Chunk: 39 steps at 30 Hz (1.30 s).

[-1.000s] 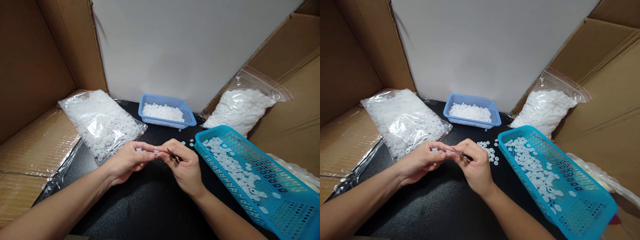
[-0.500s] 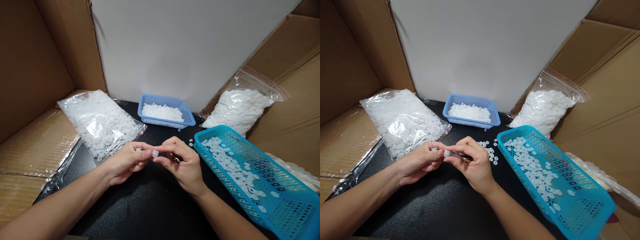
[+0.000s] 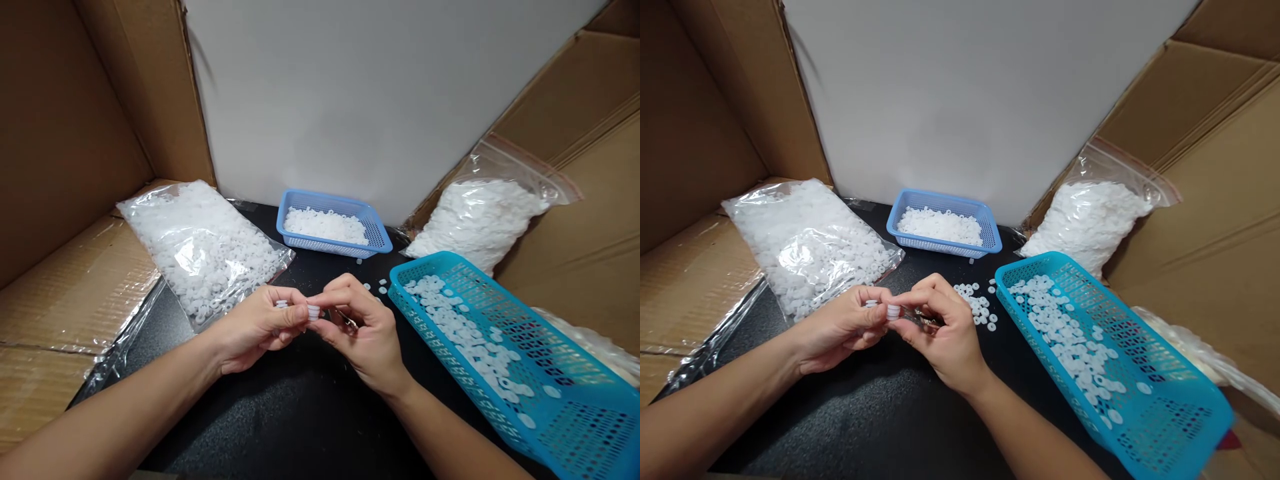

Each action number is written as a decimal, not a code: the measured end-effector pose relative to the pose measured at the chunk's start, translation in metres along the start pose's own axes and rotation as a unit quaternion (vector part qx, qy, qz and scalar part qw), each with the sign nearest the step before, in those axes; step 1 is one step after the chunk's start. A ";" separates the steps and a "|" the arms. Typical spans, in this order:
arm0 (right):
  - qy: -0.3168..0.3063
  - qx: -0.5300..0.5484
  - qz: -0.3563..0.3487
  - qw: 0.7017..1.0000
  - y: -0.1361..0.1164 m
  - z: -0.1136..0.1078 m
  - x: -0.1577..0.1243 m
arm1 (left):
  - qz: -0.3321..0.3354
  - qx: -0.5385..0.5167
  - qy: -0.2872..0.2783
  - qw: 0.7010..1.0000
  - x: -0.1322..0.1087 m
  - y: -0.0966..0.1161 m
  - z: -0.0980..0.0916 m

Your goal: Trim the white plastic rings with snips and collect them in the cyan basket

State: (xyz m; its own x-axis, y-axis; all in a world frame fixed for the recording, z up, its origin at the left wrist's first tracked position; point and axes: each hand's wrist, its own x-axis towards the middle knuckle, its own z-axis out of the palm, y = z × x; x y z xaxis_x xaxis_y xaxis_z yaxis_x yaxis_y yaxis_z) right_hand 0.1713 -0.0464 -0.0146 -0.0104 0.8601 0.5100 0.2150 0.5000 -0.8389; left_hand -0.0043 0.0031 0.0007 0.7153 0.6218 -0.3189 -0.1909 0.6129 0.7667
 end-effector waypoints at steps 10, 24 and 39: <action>0.004 0.074 0.040 0.996 0.002 0.005 -0.002 | -0.010 0.006 -0.021 1.000 -0.001 -0.001 -0.001; 0.000 0.117 0.066 0.991 0.003 0.005 -0.002 | -0.019 0.006 -0.014 1.000 -0.003 0.000 0.002; -0.018 0.136 0.087 0.987 0.006 0.006 -0.003 | -0.009 0.026 -0.012 1.000 -0.003 0.000 0.003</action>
State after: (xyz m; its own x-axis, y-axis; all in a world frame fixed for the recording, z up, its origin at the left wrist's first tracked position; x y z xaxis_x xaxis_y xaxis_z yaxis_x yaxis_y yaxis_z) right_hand 0.1671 -0.0453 -0.0223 -0.0327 0.9357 0.3513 -0.0534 0.3494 -0.9355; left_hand -0.0043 -0.0001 0.0034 0.7348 0.5979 -0.3202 -0.1424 0.5977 0.7890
